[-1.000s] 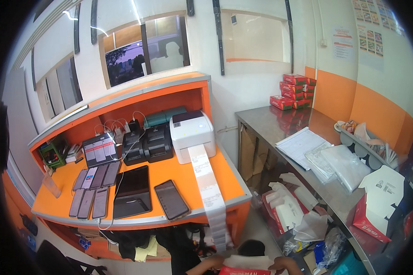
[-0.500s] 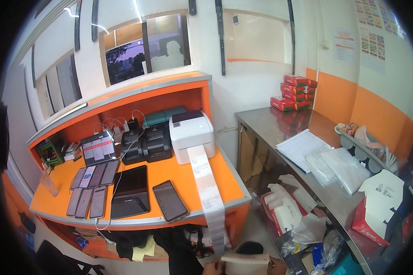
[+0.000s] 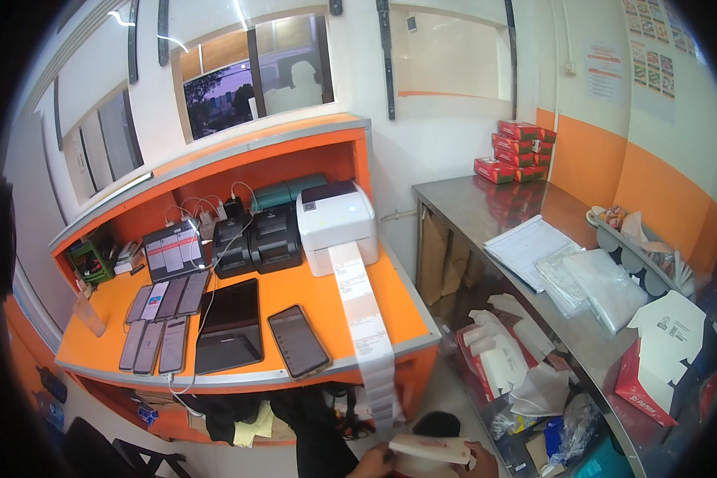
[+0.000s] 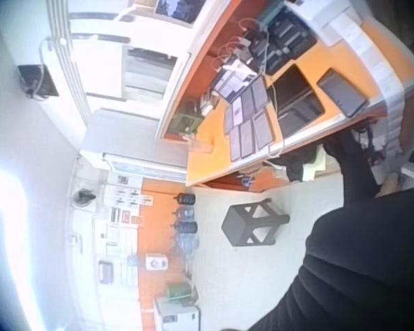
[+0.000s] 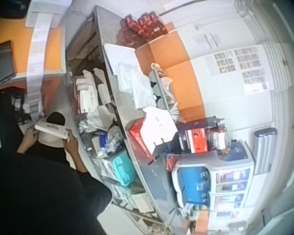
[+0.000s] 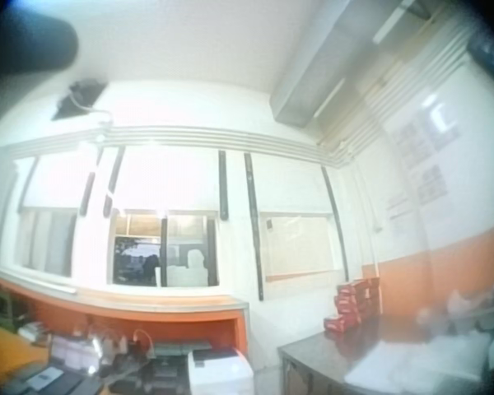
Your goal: The person sits on the floor and repeatedly assembles small red and white cardboard boxes by folding flaps and inserting inner inserts. They handle multiple flat-packed box components and inserts, then place the finished boxes on a nearby metal table.
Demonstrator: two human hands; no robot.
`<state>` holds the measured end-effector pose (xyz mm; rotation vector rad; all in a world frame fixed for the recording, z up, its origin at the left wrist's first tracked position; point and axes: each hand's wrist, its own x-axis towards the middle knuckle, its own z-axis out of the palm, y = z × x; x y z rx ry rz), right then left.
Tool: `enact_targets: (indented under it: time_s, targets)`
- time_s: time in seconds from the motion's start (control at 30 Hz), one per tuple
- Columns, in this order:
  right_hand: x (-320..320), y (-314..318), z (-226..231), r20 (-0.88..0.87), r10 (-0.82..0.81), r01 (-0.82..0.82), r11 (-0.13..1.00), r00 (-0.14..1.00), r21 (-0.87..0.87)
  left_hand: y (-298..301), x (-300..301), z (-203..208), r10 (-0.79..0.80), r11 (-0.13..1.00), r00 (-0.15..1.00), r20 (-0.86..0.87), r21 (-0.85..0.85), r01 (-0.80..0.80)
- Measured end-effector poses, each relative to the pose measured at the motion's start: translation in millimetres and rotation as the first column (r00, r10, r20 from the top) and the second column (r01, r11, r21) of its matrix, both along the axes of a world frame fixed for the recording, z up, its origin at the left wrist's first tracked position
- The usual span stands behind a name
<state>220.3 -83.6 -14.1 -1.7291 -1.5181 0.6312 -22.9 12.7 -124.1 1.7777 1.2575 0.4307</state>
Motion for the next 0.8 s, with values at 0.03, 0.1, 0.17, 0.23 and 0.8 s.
enact_targets:
  time_s: [0.03, 0.1, 0.17, 0.23, 0.8]
  targets:
    - [7, -1, -3, -0.135, 0.031, -0.041, 0.997, 0.990, -0.070, 4, -1, 0, -0.029, 0.999, 1.000, 0.000, -0.023, 0.029]
    - [37, -8, -24, -0.404, 0.065, -0.154, 0.969, 0.912, -0.194, 14, -5, 0, -0.075, 0.994, 0.997, -0.007, -0.079, 0.074]
    - [64, -3, -54, -0.641, -0.120, -0.137, 0.932, 0.758, -0.337, 28, -7, 3, -0.104, 0.978, 0.994, -0.023, -0.182, 0.098]
    - [71, 2, -60, -0.698, -0.279, -0.080, 0.897, 0.660, -0.434, 49, -3, 16, -0.082, 0.901, 0.992, -0.091, -0.433, 0.035]
    - [41, 16, -41, -0.563, -0.615, 0.050, 0.699, 0.553, -0.714, 45, 2, 43, 0.225, 0.542, 0.945, 0.239, -0.836, 0.083]
